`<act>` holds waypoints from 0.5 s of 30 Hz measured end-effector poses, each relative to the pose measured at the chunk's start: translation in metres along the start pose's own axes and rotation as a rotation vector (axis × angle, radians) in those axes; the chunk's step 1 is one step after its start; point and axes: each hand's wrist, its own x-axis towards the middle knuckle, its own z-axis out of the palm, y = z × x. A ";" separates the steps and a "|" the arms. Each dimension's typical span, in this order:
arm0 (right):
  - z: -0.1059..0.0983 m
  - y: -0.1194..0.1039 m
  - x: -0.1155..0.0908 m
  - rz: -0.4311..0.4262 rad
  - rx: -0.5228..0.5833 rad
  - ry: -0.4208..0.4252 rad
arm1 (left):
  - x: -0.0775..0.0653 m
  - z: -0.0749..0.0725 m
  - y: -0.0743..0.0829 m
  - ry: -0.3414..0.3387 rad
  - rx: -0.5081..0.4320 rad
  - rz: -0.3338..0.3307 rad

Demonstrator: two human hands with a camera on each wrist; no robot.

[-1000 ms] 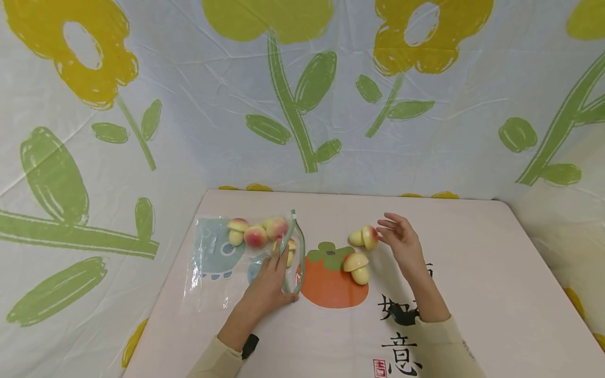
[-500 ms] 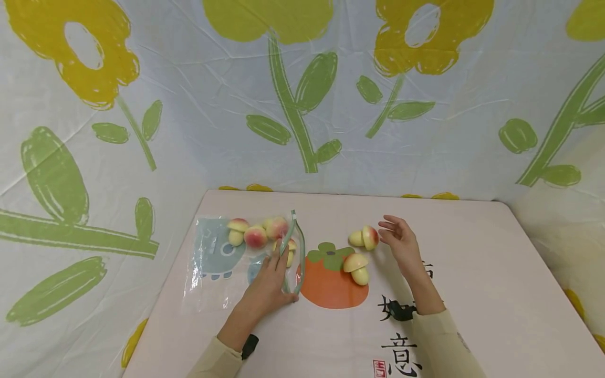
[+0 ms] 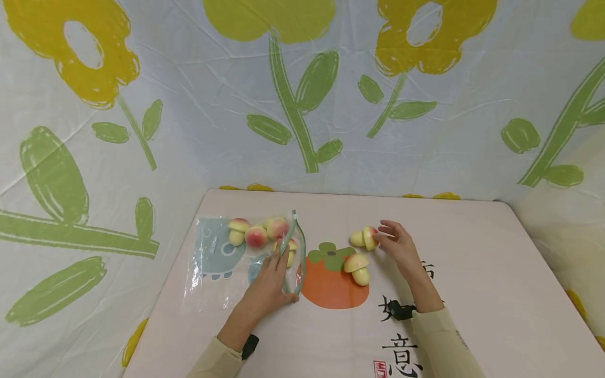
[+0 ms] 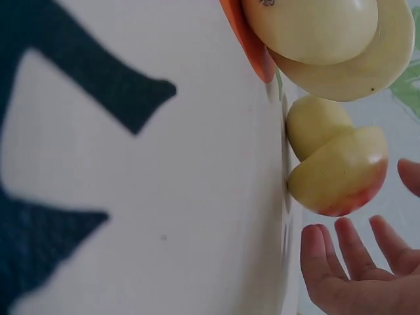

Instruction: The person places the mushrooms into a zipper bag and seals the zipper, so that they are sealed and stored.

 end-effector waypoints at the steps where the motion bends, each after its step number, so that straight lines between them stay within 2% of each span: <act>1: 0.000 0.000 0.000 0.007 -0.008 -0.010 | 0.000 0.000 0.000 -0.002 -0.001 -0.001; 8: 0.000 0.001 0.000 0.010 -0.082 -0.107 | 0.000 0.000 0.000 -0.001 -0.003 -0.001; 15: 0.003 0.003 0.003 0.017 -0.110 -0.130 | -0.001 0.001 0.000 0.009 0.011 0.012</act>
